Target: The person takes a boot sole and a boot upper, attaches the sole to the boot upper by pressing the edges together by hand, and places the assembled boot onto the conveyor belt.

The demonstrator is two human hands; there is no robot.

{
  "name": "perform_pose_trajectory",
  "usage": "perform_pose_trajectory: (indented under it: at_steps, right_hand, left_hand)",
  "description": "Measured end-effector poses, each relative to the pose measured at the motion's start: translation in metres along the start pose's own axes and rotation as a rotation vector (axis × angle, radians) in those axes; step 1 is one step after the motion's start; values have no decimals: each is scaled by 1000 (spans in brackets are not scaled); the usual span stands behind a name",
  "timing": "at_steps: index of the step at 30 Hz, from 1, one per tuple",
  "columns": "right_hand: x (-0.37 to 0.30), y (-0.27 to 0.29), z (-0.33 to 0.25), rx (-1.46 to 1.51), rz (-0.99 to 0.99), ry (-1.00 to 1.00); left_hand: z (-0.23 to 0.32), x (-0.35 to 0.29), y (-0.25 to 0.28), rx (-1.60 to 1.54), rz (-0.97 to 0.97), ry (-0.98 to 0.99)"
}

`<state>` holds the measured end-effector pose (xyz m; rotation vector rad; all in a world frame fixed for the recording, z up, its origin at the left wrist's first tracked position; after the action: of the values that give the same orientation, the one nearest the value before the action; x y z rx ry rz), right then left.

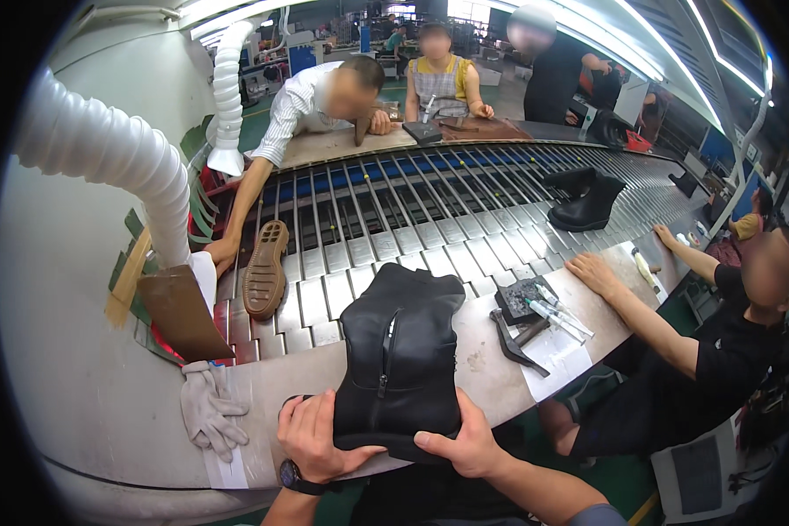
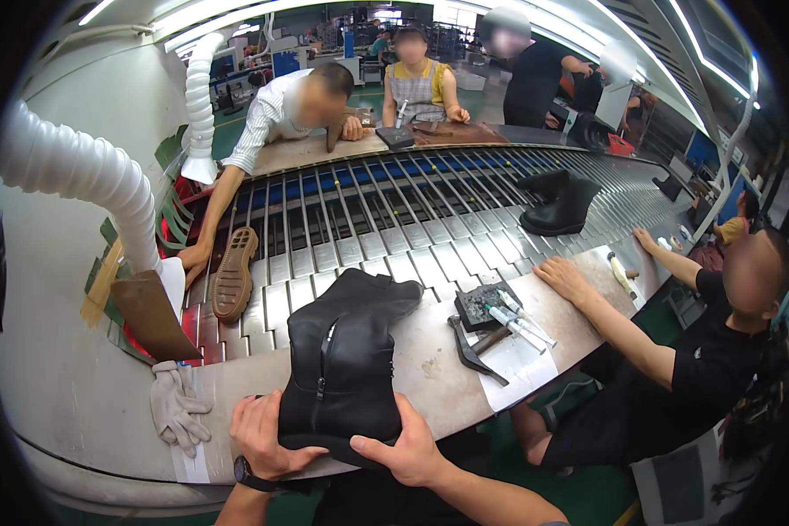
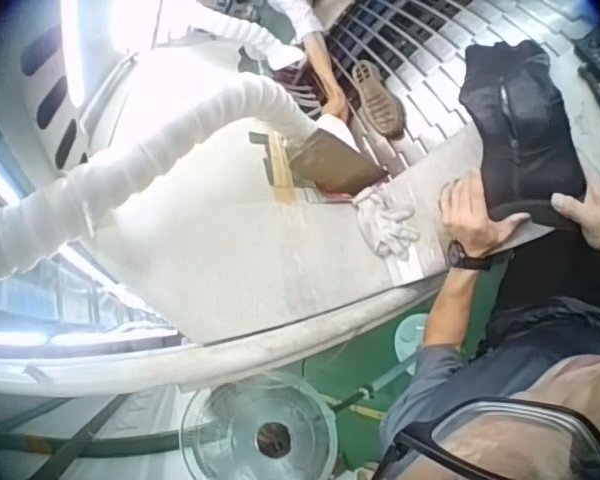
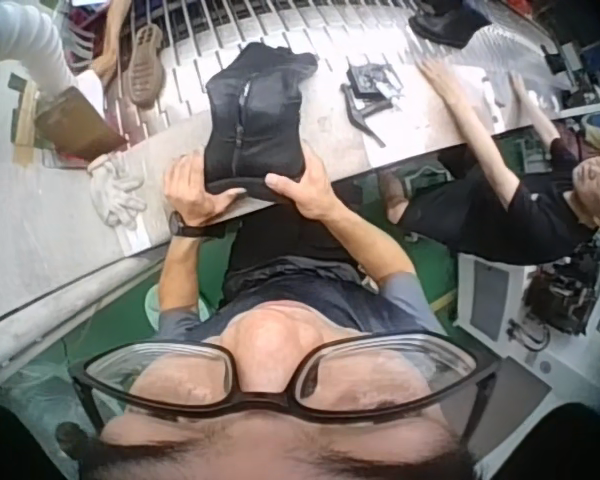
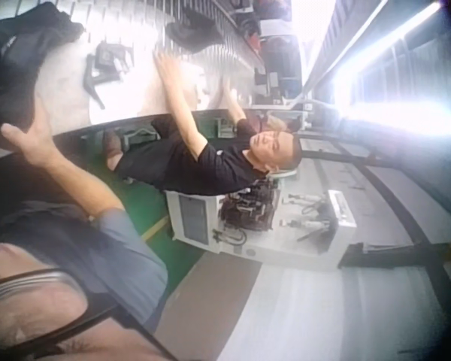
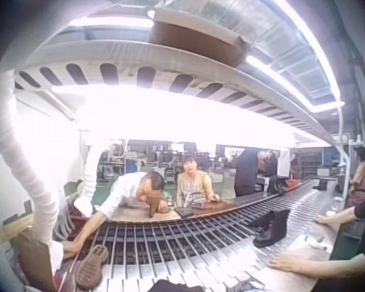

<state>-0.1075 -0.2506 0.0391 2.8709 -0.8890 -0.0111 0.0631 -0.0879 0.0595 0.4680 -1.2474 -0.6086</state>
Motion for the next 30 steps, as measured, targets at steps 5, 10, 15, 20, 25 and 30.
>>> perform_pose_trajectory:
  at_steps: [5, 10, 15, 20, 25, 30]
  right_hand:
    - [-10, -2, 12, -10, 84, 15]
    - [-6, 0, 16, 39, 84, -22]
    - [-25, -4, -12, -34, 113, 70]
    - [-113, -21, -1, -412, 135, 434]
    - [-147, -45, 92, -509, 4, 387]
    - [-166, -51, 172, -484, -89, 130]
  left_hand:
    - [1, 1, 1, -16, -16, -16]
    - [-7, -4, 5, -178, -61, 77]
    - [-45, -33, 18, -431, 265, 467]
    - [-52, -65, -23, -1247, 421, 1028]
    - [-37, -64, -31, -1164, 193, 856]
    - [-8, -29, -17, -1115, 50, 649]
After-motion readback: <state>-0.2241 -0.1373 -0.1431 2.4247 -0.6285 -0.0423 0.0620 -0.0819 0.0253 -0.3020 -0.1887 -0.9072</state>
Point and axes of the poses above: each hand's wrist, its own x-axis towards the middle knuckle, its own y-axis out of the back of the hand, z = x × y, the point moved 6 cm from there along x, towards the middle knuckle, and after that the axes turned 14 degrees about -x, right-handed, at the moved point
